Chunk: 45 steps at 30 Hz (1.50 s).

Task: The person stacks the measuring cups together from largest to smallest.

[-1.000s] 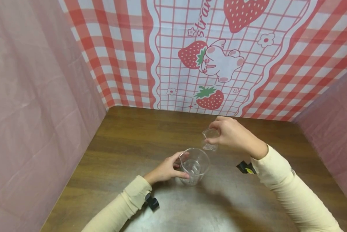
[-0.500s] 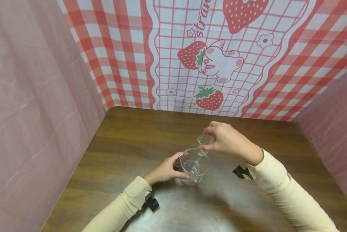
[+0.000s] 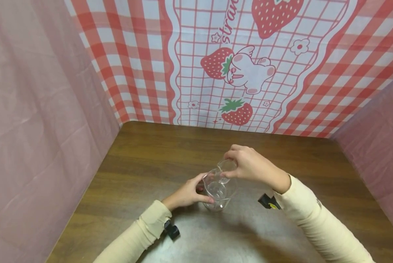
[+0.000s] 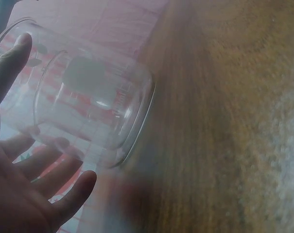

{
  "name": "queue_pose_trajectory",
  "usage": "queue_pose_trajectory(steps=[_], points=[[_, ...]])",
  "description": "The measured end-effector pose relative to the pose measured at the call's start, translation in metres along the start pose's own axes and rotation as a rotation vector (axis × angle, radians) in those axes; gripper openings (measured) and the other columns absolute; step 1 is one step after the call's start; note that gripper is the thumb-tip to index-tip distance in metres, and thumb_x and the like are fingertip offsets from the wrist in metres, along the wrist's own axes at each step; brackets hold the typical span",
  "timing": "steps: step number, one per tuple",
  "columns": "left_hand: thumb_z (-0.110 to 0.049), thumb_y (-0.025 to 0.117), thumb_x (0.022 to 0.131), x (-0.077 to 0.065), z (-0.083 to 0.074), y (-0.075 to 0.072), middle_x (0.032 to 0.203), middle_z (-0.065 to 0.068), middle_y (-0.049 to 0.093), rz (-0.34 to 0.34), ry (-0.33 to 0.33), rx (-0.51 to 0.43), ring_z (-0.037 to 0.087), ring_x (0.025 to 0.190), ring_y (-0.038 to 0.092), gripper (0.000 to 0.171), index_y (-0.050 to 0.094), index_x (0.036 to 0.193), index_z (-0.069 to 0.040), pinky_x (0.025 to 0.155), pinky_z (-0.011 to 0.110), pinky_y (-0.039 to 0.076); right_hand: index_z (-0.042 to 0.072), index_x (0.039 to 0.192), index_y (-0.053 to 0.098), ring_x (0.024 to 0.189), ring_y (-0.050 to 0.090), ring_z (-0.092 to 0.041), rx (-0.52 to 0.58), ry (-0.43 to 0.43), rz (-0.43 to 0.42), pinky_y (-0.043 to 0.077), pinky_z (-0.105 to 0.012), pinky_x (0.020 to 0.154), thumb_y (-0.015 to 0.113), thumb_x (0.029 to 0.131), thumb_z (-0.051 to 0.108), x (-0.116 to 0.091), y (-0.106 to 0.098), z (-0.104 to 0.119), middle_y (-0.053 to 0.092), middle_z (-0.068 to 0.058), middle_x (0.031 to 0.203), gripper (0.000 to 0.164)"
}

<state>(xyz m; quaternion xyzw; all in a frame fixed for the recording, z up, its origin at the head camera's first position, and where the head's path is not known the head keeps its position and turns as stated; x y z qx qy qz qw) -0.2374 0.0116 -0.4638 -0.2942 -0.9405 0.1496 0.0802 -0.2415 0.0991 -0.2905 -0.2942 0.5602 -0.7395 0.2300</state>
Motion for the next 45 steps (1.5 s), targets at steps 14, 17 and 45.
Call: queue_pose_trajectory(steps=[14, 17, 45], points=[[-0.018, 0.083, 0.077, 0.000, 0.002, 0.000, 0.143, 0.013, 0.053, -0.003, -0.007, -0.007, 0.030, 0.126, 0.055, 0.080, 0.041, 0.145, -0.010, 0.106, 0.043, 0.048, 0.003, 0.094, 0.073, 0.061, 0.047, -0.005, -0.005, -0.008, 0.053, 0.042, -0.018, 0.053, 0.085, 0.071, 0.034, -0.001, 0.022, 0.005, 0.062, -0.002, 0.081, 0.040], [-0.018, 0.082, 0.078, 0.000, 0.002, 0.000, 0.142, 0.012, 0.054, -0.001, -0.011, -0.008, 0.030, 0.126, 0.056, 0.080, 0.040, 0.145, -0.011, 0.106, 0.043, 0.048, 0.003, 0.094, 0.073, 0.063, 0.050, -0.006, -0.002, -0.003, 0.063, 0.045, -0.019, 0.055, 0.086, 0.071, 0.034, -0.001, 0.026, 0.005, 0.062, -0.002, 0.081, 0.041], [-0.020, 0.083, 0.078, -0.001, 0.002, 0.000, 0.138, 0.015, 0.057, -0.008, -0.023, 0.009, 0.032, 0.123, 0.059, 0.080, 0.040, 0.145, -0.011, 0.104, 0.044, 0.050, 0.005, 0.100, 0.074, 0.075, 0.064, -0.014, -0.043, -0.005, 0.149, 0.057, -0.027, 0.066, 0.085, 0.071, 0.036, -0.005, 0.064, 0.012, 0.064, -0.002, 0.088, 0.044]])
Point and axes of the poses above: each hand's wrist, its own x-axis towards the middle knuckle, its own y-axis out of the palm, z = x × y, the point moved 10 cm from there along x, towards the middle knuckle
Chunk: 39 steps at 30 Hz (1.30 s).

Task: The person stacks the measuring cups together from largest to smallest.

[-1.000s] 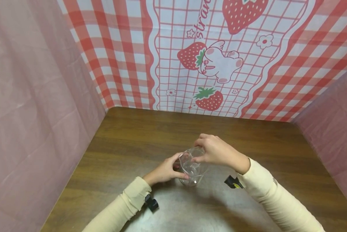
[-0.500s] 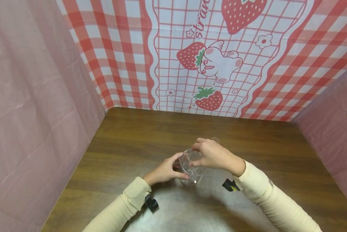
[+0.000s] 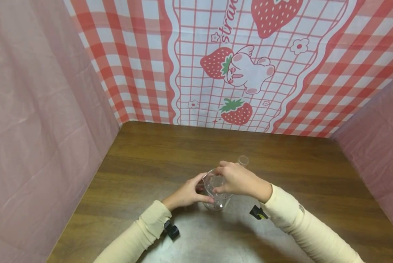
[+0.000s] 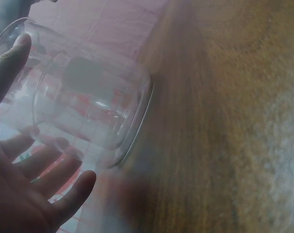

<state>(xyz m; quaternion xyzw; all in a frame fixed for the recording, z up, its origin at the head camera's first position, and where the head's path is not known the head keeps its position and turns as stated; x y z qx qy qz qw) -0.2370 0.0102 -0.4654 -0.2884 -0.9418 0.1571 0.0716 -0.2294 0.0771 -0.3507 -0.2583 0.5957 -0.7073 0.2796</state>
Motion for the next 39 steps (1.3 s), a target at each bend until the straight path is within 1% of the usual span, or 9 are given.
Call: queue_pose_trajectory(steps=[3, 8, 14, 19, 22, 30, 39], points=[[-0.019, 0.082, 0.078, 0.000, -0.001, 0.000, 0.139, 0.015, 0.056, -0.003, 0.010, -0.007, 0.032, 0.123, 0.058, 0.080, 0.040, 0.145, -0.010, 0.104, 0.044, 0.050, 0.004, 0.103, 0.073, 0.076, 0.065, -0.016, -0.017, 0.003, 0.007, 0.058, -0.028, 0.068, 0.085, 0.071, 0.036, 0.001, 0.003, -0.001, 0.064, -0.003, 0.088, 0.047], [-0.019, 0.083, 0.078, 0.002, -0.001, -0.002, 0.140, 0.014, 0.055, -0.004, 0.005, -0.020, 0.032, 0.124, 0.057, 0.081, 0.039, 0.146, -0.011, 0.104, 0.043, 0.050, 0.003, 0.105, 0.072, 0.073, 0.064, -0.015, -0.045, 0.005, 0.016, 0.057, -0.029, 0.066, 0.085, 0.072, 0.037, 0.003, 0.005, 0.000, 0.063, -0.003, 0.088, 0.049], [-0.020, 0.082, 0.079, 0.004, 0.001, -0.003, 0.143, 0.012, 0.053, 0.005, -0.002, -0.015, 0.032, 0.127, 0.055, 0.082, 0.038, 0.148, -0.012, 0.106, 0.043, 0.048, 0.004, 0.103, 0.073, 0.069, 0.064, -0.017, -0.085, -0.006, 0.029, 0.058, -0.032, 0.063, 0.084, 0.072, 0.034, 0.005, 0.010, 0.005, 0.065, -0.006, 0.088, 0.045], [-0.020, 0.082, 0.079, 0.004, 0.002, -0.002, 0.143, 0.012, 0.053, 0.010, -0.006, -0.010, 0.030, 0.127, 0.055, 0.083, 0.037, 0.148, -0.013, 0.106, 0.043, 0.048, 0.005, 0.099, 0.073, 0.066, 0.065, -0.018, -0.115, -0.023, 0.034, 0.058, -0.031, 0.059, 0.084, 0.070, 0.031, 0.006, 0.019, 0.007, 0.066, -0.008, 0.086, 0.041], [-0.022, 0.082, 0.078, 0.003, 0.002, -0.001, 0.142, 0.012, 0.054, 0.008, -0.011, 0.004, 0.030, 0.125, 0.057, 0.083, 0.037, 0.148, -0.013, 0.105, 0.041, 0.049, 0.005, 0.100, 0.072, 0.067, 0.067, -0.021, -0.116, -0.019, 0.033, 0.058, -0.031, 0.059, 0.084, 0.069, 0.032, 0.006, 0.022, 0.007, 0.068, -0.010, 0.088, 0.042], [-0.018, 0.083, 0.078, 0.002, -0.001, -0.001, 0.140, 0.015, 0.055, 0.004, 0.014, -0.018, 0.030, 0.122, 0.059, 0.082, 0.039, 0.147, -0.009, 0.104, 0.038, 0.050, 0.006, 0.101, 0.072, 0.073, 0.070, -0.025, -0.118, -0.014, 0.015, 0.060, -0.036, 0.064, 0.082, 0.068, 0.036, 0.006, 0.026, 0.008, 0.071, -0.013, 0.096, 0.045], [-0.018, 0.082, 0.078, -0.001, -0.001, 0.000, 0.140, 0.015, 0.055, 0.004, 0.015, -0.019, 0.032, 0.121, 0.060, 0.083, 0.038, 0.147, -0.009, 0.103, 0.038, 0.050, 0.008, 0.097, 0.074, 0.077, 0.071, -0.026, -0.097, -0.040, -0.007, 0.061, -0.035, 0.066, 0.082, 0.068, 0.031, 0.006, 0.028, 0.011, 0.073, -0.012, 0.100, 0.039]])
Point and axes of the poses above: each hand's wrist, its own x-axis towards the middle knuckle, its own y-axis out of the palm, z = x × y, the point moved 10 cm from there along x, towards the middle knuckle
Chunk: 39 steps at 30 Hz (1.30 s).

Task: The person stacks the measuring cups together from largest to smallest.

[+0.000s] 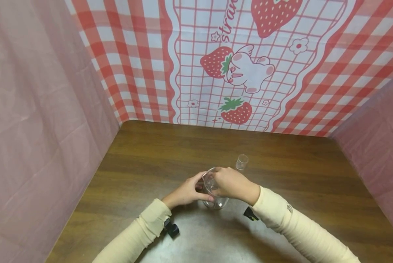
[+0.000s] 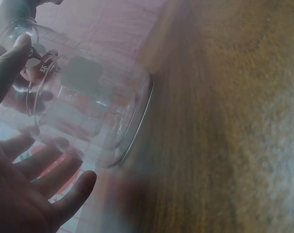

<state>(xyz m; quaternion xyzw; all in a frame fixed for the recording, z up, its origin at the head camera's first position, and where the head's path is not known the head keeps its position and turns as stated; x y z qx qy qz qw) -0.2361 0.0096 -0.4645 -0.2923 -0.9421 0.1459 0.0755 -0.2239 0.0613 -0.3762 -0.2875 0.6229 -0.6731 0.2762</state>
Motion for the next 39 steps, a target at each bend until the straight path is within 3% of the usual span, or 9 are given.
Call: queue_pose_trajectory(steps=[6, 16, 25, 32, 39], points=[[-0.016, 0.082, 0.078, 0.000, -0.001, 0.000, 0.141, 0.016, 0.054, -0.005, 0.005, -0.010, 0.033, 0.120, 0.060, 0.082, 0.039, 0.147, -0.008, 0.104, 0.040, 0.050, 0.008, 0.091, 0.073, 0.079, 0.071, -0.024, -0.017, -0.010, -0.002, 0.060, -0.034, 0.067, 0.081, 0.069, 0.031, 0.001, 0.002, 0.001, 0.073, -0.011, 0.096, 0.033], [-0.015, 0.082, 0.078, 0.001, 0.000, 0.000, 0.146, 0.014, 0.050, -0.007, 0.021, -0.010, 0.032, 0.123, 0.059, 0.080, 0.040, 0.145, -0.006, 0.104, 0.040, 0.050, 0.006, 0.096, 0.074, 0.080, 0.070, -0.024, -0.077, 0.009, 0.031, 0.061, -0.037, 0.069, 0.081, 0.072, 0.033, 0.001, 0.004, 0.003, 0.073, -0.012, 0.099, 0.037], [-0.015, 0.082, 0.078, 0.001, -0.003, 0.001, 0.147, 0.014, 0.049, 0.001, 0.037, -0.008, 0.032, 0.123, 0.059, 0.080, 0.040, 0.146, -0.007, 0.104, 0.039, 0.050, 0.009, 0.086, 0.073, 0.074, 0.066, -0.019, -0.199, -0.003, 0.009, 0.059, -0.033, 0.065, 0.079, 0.074, 0.034, -0.001, 0.004, 0.006, 0.070, -0.007, 0.084, 0.029], [-0.015, 0.082, 0.077, 0.000, -0.001, 0.001, 0.147, 0.014, 0.049, -0.006, 0.031, -0.012, 0.032, 0.123, 0.059, 0.080, 0.040, 0.145, -0.007, 0.104, 0.040, 0.050, 0.011, 0.077, 0.070, 0.070, 0.064, -0.016, -0.194, -0.019, -0.022, 0.058, -0.032, 0.064, 0.079, 0.074, 0.028, -0.001, 0.001, 0.009, 0.068, -0.003, 0.076, 0.020], [-0.016, 0.082, 0.078, 0.000, -0.001, 0.001, 0.145, 0.014, 0.051, -0.001, 0.023, -0.014, 0.032, 0.123, 0.059, 0.080, 0.040, 0.146, -0.010, 0.105, 0.040, 0.049, 0.011, 0.082, 0.071, 0.070, 0.065, -0.016, -0.149, -0.060, -0.048, 0.057, -0.033, 0.062, 0.077, 0.075, 0.022, 0.000, -0.002, 0.012, 0.069, -0.003, 0.078, 0.015]])
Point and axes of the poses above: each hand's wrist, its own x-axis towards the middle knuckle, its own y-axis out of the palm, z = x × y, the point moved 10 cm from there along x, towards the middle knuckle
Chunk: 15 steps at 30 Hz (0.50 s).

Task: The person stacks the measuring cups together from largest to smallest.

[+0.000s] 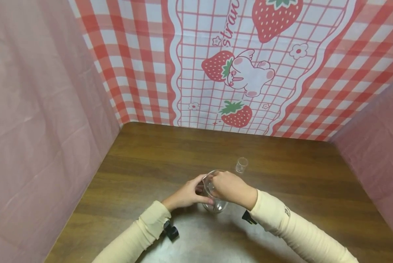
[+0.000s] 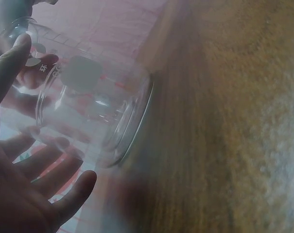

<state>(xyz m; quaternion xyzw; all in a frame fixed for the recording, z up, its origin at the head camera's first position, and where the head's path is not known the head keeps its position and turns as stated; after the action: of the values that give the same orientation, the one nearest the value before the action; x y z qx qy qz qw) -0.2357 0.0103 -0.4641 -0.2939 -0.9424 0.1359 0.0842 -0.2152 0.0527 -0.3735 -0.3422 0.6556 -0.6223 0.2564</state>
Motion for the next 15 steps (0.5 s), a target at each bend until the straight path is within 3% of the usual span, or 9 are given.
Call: queue_pose_trajectory(steps=[9, 15], points=[[-0.017, 0.082, 0.078, -0.0003, 0.0015, 0.0007, 0.137, 0.014, 0.058, -0.007, -0.013, 0.002, 0.031, 0.120, 0.061, 0.079, 0.041, 0.145, -0.011, 0.103, 0.037, 0.050, 0.012, 0.085, 0.072, 0.062, 0.060, -0.010, 0.144, -0.022, 0.023, 0.055, -0.029, 0.056, 0.073, 0.077, 0.019, 0.0036, -0.0065, -0.0001, 0.070, -0.001, 0.079, 0.011], [-0.017, 0.082, 0.078, 0.0000, 0.0017, 0.0004, 0.136, 0.013, 0.058, -0.006, -0.013, 0.010, 0.031, 0.120, 0.061, 0.079, 0.042, 0.145, -0.011, 0.103, 0.039, 0.050, 0.012, 0.092, 0.074, 0.065, 0.064, -0.011, 0.157, -0.032, 0.050, 0.056, -0.029, 0.057, 0.072, 0.080, 0.023, 0.0033, -0.0073, -0.0015, 0.073, -0.001, 0.084, 0.017]])
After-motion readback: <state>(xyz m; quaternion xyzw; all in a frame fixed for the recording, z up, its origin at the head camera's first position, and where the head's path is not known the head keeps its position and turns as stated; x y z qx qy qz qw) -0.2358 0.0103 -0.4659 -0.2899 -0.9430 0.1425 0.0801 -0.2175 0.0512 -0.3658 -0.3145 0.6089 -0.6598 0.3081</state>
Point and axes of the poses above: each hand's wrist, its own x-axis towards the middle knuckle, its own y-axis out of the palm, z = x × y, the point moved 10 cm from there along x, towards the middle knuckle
